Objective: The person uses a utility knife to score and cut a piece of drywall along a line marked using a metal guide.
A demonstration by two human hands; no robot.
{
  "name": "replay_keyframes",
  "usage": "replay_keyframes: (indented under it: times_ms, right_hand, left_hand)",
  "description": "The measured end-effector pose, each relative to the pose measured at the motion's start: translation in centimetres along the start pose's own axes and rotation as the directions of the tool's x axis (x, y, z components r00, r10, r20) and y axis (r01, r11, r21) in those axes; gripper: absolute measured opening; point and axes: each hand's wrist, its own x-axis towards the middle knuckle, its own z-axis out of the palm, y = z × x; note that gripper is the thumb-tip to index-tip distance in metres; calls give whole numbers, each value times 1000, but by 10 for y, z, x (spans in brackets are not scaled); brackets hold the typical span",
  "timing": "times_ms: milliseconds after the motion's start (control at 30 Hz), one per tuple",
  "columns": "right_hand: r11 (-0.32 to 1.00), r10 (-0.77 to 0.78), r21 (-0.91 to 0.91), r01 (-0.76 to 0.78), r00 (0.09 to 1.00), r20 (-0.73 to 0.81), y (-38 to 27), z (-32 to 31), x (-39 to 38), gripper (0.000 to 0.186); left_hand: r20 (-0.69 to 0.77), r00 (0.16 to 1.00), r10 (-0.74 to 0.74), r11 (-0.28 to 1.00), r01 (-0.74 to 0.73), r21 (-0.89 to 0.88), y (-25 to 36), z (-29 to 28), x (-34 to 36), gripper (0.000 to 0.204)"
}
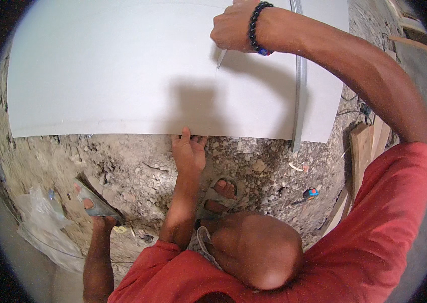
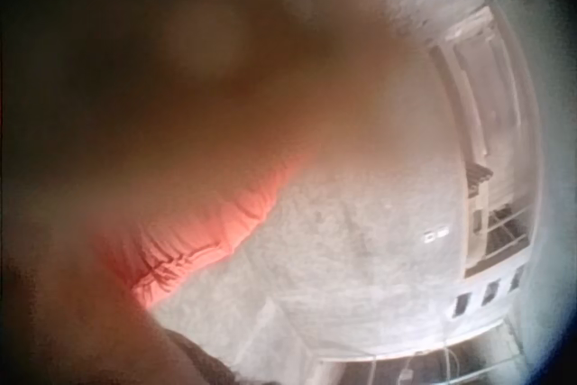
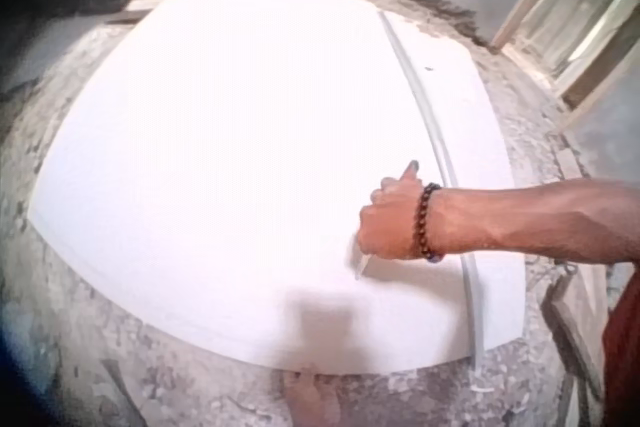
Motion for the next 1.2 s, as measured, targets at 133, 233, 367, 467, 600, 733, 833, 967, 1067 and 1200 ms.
replay_keyframes:
  times_ms: [133, 233, 367, 467, 600, 733, 833, 967, 1067, 1200]
  right_hand:
    - [997, 62, -48, -57, 994, 91, -8, -6, 0, 10]
    - [996, 29, -84, -29, 1000, -6, -11, -2, -3, 12]
    - [995, 70, 68, -79, 990, 124, -5, -5, -4, 15]
    - [969, 93, 210, -130, 980, 177, 5, -5, -8, 19]
    - [981, 156, 102, -167, 981, 113, -14, 2, -16, 20]
    - [993, 105, 40, -107, 993, 59, -14, -8, -36, 17]
    - [990, 40, 129, -48, 997, 61, -13, -26, -48, 16]
    - [917, -211, 350, 192, 977, 15, -16, 1, -25, 12]
    - [884, -216, 433, 176, 975, 46, -22, 18, -20, 11]
    - [907, -255, 386, 170, 950, 180, -24, 18, -9, 5]
  left_hand:
    - [59, 997, -46, 998, 49, -49, 3, 4, -5, 47]
    - [58, 996, -62, 995, 66, -75, 7, 4, -4, 53]
    - [107, 991, -83, 988, 96, -123, 7, 7, -7, 61]
    - [150, 988, -34, 995, 47, -84, 2, 6, -10, 67]
    - [73, 997, -28, 994, 20, 112, 5, 6, -9, 70]
    - [75, 996, -44, 994, 37, 99, 8, 8, -4, 62]
    - [26, 997, -71, 995, 69, 70, 12, 12, -6, 56]
    - [9, 994, -105, 994, 105, 14, 11, 9, -1, 49]
    - [21, 993, -113, 993, 112, 24, 9, 9, 0, 45]
    - [5, 994, -111, 993, 111, 28, 9, 7, 3, 41]
